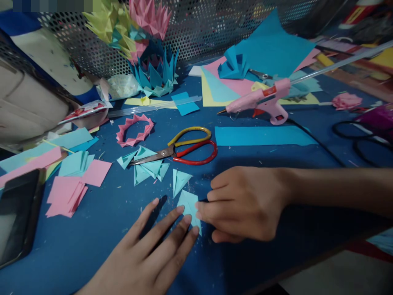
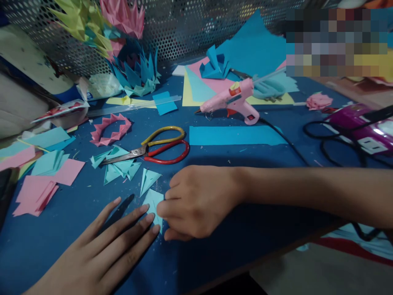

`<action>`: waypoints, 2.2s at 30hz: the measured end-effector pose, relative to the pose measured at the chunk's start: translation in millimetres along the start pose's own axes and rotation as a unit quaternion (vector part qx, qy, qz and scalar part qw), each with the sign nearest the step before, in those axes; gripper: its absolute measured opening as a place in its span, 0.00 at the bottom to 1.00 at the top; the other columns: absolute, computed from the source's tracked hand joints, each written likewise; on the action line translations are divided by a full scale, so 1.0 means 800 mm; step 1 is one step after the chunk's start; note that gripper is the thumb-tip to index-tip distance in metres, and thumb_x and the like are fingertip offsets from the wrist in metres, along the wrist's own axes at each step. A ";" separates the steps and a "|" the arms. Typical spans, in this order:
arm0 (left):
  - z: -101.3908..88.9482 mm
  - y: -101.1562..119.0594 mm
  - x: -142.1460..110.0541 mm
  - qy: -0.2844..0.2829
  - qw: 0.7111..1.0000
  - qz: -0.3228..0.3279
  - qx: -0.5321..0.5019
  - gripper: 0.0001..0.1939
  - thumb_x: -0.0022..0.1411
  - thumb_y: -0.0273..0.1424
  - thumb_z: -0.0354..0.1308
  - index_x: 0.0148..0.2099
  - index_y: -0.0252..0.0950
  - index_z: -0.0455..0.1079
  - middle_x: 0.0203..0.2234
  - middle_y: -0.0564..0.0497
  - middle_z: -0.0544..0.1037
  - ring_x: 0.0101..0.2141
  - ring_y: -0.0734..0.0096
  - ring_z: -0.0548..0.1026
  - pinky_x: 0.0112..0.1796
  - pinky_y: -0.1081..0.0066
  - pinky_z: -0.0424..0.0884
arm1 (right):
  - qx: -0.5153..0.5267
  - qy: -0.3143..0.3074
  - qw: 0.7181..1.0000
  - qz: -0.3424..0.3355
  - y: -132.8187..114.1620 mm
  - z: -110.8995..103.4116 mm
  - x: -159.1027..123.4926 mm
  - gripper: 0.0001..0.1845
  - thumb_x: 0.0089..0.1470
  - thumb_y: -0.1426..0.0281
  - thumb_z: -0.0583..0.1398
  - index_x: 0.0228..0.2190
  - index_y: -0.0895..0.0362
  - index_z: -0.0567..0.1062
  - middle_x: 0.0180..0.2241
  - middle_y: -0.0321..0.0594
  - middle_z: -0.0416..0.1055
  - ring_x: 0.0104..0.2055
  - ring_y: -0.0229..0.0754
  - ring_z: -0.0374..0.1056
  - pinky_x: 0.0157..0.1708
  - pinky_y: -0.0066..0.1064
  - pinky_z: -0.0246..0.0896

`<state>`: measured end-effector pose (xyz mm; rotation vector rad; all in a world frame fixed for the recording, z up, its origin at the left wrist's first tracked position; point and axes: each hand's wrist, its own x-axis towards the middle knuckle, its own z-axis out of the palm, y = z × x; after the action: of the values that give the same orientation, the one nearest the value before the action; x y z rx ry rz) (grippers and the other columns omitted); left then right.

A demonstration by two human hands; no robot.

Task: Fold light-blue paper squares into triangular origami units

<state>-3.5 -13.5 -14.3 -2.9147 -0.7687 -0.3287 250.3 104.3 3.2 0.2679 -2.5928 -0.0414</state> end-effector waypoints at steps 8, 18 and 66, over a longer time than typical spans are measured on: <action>-0.001 0.001 0.002 0.000 1.000 0.000 0.011 0.20 0.76 0.30 0.43 0.64 0.37 0.66 0.60 0.51 0.71 0.63 0.53 0.63 0.67 0.43 0.40 | 0.031 -0.016 0.999 -0.026 -0.003 -0.004 0.004 0.18 0.61 0.67 0.61 0.21 0.58 0.72 0.34 0.41 0.76 0.24 0.34 0.63 0.20 0.31 0.51; 0.004 0.004 0.002 0.018 1.000 0.000 0.017 0.21 0.77 0.38 0.44 0.64 0.37 0.67 0.59 0.49 0.72 0.65 0.50 0.60 0.67 0.43 0.40 | 0.054 -0.010 0.998 0.001 -0.002 -0.002 0.003 0.17 0.60 0.65 0.63 0.22 0.59 0.74 0.29 0.37 0.73 0.23 0.34 0.60 0.20 0.32 0.50; -0.016 -0.023 0.007 -0.062 0.994 -0.023 -0.088 0.36 0.69 0.59 0.40 0.68 0.45 0.61 0.64 0.45 0.65 0.57 0.54 0.65 0.64 0.44 0.32 | 0.153 -0.098 0.982 0.047 0.005 -0.001 0.005 0.13 0.66 0.68 0.54 0.42 0.61 0.76 0.29 0.36 0.73 0.34 0.41 0.63 0.31 0.39 0.50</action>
<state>-10.5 2.5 0.7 -3.1109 -0.8663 -0.2311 246.6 107.6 6.6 0.2628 -2.7997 0.3845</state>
